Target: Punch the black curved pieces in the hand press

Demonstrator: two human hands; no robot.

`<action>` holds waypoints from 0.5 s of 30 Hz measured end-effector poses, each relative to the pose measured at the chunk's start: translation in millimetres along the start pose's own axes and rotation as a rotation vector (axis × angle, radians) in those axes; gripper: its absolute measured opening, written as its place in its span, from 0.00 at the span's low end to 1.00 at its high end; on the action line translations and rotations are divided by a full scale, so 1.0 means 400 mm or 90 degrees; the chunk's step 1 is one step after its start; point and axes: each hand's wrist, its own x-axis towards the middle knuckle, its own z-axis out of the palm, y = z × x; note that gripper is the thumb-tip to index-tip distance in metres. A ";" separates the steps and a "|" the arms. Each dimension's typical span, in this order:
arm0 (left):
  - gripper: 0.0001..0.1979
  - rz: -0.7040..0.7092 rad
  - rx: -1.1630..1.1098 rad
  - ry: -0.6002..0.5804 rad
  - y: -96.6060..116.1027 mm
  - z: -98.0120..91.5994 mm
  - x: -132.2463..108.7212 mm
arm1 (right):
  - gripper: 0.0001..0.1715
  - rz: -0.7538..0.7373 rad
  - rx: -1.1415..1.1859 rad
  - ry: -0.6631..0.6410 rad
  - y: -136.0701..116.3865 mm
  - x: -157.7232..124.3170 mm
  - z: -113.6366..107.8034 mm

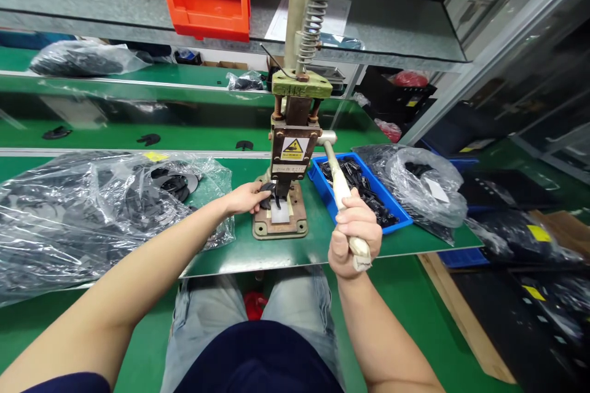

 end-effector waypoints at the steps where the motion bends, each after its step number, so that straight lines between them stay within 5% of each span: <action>1: 0.16 0.006 -0.009 -0.009 -0.004 -0.002 0.002 | 0.06 0.001 -0.003 0.000 0.001 0.000 0.000; 9: 0.22 0.030 -0.038 -0.061 -0.034 -0.012 0.006 | 0.06 0.001 0.005 -0.006 0.005 -0.003 -0.004; 15: 0.21 -0.019 -0.030 -0.013 -0.024 0.003 0.001 | 0.06 0.013 0.018 0.007 0.004 -0.006 0.000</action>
